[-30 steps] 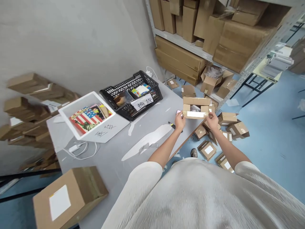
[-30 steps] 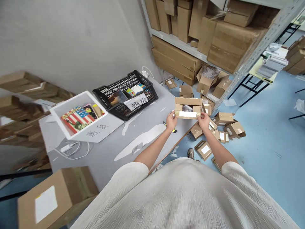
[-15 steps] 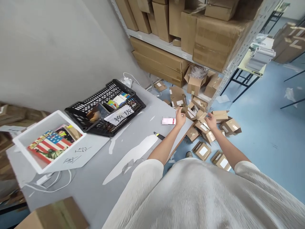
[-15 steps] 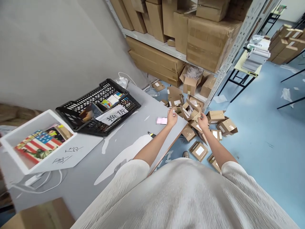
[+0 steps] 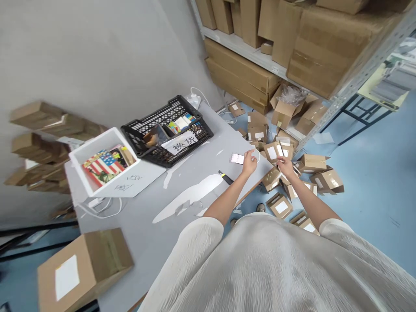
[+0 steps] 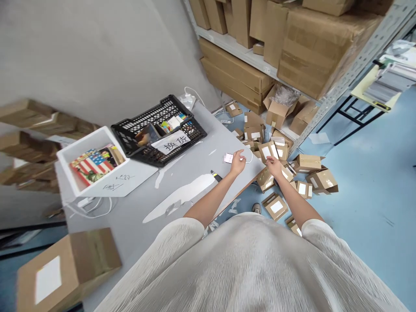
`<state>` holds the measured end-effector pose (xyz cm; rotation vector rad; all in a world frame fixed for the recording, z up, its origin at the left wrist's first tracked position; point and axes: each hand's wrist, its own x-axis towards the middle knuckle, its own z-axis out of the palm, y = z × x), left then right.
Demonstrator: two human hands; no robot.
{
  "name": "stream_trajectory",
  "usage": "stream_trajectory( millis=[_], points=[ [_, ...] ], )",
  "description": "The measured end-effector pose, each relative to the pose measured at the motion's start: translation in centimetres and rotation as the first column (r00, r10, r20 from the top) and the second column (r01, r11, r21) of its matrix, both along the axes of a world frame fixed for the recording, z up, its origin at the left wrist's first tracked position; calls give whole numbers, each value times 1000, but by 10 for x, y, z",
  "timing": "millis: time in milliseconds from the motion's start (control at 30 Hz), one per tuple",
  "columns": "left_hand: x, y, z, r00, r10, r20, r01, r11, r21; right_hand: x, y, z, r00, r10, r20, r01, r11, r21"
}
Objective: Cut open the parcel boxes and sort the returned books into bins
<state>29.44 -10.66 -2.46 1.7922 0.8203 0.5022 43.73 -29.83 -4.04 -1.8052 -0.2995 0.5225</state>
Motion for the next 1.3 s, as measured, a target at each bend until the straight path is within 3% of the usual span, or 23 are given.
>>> stream_trajectory(
  millis=[267, 500, 767, 1133, 1300],
  points=[
    [-75, 23, -6, 989, 147, -31, -146, 989, 18, -45, 67, -15, 978, 205, -47, -206, 978, -26],
    [-180, 41, -3, 930, 366, -35, -367, 930, -22, -122, 134, -10, 897, 435, -80, -438, 899, -24],
    [-332, 57, -5, 801, 599, 2, -599, 800, -21, -253, 203, 3, 761, 646, -61, -649, 760, -46],
    [-548, 80, -13, 725, 688, -14, -688, 724, -38, -462, 251, 4, 619, 785, -16, -783, 616, -86],
    [-630, 91, -10, 654, 756, -27, -756, 654, -15, -542, 273, 5, 534, 845, -36, -843, 529, -100]
  ],
)
